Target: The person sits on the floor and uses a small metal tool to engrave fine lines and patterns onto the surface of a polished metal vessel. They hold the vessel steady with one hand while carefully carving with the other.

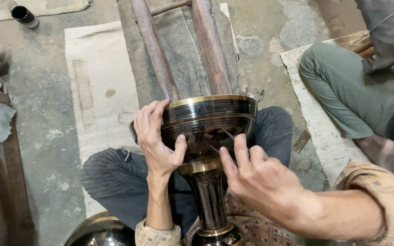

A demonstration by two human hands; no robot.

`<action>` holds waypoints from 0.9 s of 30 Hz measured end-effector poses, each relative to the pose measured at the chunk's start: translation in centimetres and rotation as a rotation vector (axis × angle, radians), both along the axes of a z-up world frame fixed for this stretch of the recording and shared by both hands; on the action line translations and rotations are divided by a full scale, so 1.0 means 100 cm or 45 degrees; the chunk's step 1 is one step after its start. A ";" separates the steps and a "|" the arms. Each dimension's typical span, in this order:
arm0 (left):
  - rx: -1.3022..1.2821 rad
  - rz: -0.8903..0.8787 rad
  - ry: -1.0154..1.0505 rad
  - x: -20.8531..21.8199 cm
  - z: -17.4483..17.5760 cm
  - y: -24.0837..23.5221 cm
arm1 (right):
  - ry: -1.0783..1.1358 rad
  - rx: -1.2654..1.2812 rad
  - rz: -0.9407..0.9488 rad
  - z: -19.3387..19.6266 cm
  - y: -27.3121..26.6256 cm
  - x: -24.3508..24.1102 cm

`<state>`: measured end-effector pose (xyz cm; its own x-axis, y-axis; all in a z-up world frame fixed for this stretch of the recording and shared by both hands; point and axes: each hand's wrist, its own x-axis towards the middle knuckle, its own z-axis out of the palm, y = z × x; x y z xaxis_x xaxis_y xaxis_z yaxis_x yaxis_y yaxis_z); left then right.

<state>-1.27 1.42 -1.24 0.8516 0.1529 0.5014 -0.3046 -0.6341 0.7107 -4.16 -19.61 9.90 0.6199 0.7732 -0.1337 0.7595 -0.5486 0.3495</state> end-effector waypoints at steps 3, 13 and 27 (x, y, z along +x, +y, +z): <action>-0.006 0.004 -0.009 0.001 -0.002 0.000 | 0.031 -0.018 0.099 0.001 -0.011 0.008; 0.006 0.004 0.009 -0.001 0.000 0.000 | 0.145 0.191 -0.292 -0.001 -0.011 0.003; 0.014 0.000 0.030 -0.002 0.001 0.000 | 0.376 0.129 -0.236 0.008 -0.025 0.025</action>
<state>-1.47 1.42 -1.18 0.8634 0.1476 0.4825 -0.2877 -0.6416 0.7110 -1.70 -22.08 10.68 0.6972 0.6695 -0.2562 0.7038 -0.7073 0.0669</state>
